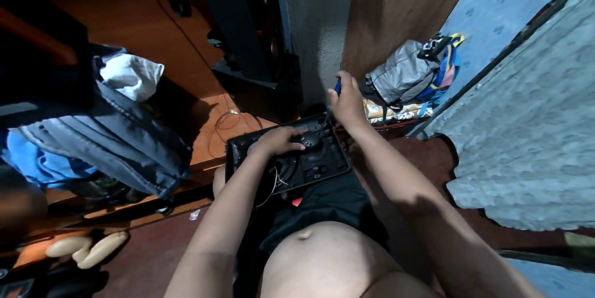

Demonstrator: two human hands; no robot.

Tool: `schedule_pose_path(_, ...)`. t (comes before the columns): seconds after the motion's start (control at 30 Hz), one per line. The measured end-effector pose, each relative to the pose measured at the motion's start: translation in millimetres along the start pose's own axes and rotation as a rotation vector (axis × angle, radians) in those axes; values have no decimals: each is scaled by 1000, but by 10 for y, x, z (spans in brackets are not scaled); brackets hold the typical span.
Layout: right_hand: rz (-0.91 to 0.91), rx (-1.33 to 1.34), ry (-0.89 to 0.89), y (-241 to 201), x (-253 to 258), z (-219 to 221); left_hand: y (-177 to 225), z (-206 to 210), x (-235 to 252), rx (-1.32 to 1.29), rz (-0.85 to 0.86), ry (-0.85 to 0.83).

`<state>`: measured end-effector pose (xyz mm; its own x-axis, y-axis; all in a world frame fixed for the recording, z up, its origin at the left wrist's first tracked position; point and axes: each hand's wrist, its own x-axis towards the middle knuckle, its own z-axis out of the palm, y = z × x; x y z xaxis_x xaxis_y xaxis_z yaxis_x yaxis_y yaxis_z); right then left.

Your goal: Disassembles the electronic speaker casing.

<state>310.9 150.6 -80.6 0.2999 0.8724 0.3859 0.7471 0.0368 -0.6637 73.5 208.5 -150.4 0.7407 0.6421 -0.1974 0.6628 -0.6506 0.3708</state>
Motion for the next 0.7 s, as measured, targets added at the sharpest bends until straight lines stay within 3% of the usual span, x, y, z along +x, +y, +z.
schedule_pose_path(0.43,129,-40,4,108,147,-10,12,-8,1,4,-19,-15)
schedule_pose_path(0.57,-76,90,-120,246,248,-45,-7,10,15,6,-15,-10)
schedule_pose_path(0.7,-409,284,-396,257,310,-115,7,-2,19,-27,-25,-16)
